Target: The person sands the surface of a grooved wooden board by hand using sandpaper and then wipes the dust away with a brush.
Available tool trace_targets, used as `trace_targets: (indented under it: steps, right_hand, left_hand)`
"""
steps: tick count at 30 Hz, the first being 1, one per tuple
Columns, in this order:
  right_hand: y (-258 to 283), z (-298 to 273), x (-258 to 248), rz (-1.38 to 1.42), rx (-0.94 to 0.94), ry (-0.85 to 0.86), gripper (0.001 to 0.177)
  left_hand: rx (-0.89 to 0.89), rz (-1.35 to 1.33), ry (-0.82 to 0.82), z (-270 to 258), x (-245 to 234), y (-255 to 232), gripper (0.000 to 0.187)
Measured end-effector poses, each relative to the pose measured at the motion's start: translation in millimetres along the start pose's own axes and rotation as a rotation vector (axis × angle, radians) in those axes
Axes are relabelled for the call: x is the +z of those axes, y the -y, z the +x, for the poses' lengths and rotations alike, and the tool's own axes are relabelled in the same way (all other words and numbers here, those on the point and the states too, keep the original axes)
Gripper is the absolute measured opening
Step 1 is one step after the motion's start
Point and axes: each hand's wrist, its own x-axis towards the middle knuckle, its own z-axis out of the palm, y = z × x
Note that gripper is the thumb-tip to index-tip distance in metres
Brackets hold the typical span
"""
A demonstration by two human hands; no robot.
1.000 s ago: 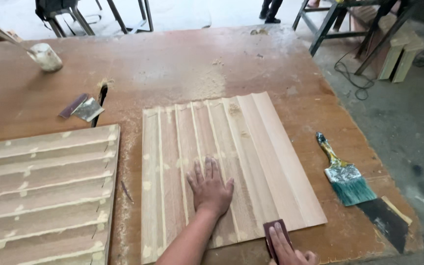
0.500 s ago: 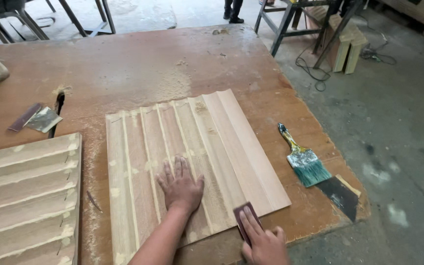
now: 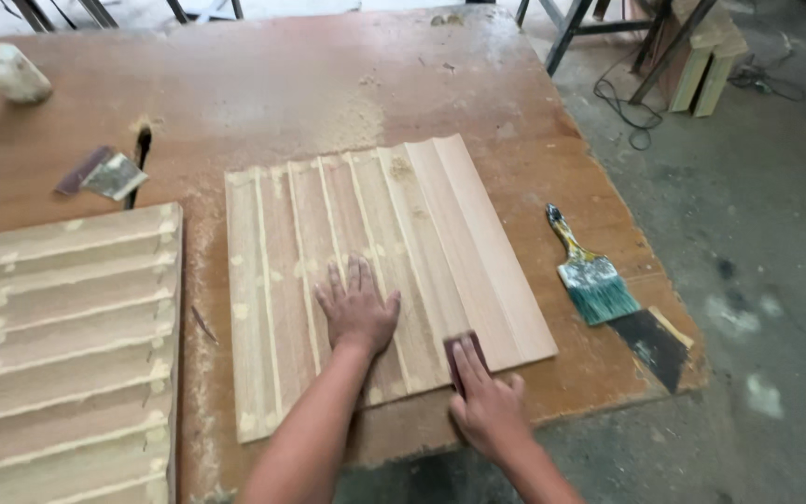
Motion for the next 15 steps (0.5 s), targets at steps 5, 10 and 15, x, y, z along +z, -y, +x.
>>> trace_targets:
  steps: [5, 10, 15]
  right_hand:
    - [-6, -19, -2, -0.064, -0.073, -0.061, 0.087]
    - [14, -4, -25, -0.045, -0.022, 0.042, 0.086]
    - [-11, -15, 1, -0.089, -0.09, -0.103, 0.091]
  left_hand:
    - [-0.006, -0.002, 0.034, 2, -17, -2, 0.088]
    - [-0.004, 0.007, 0.06, -11, -13, 1, 0.087]
    - [-0.011, -0.021, -0.005, 5, -10, -1, 0.087]
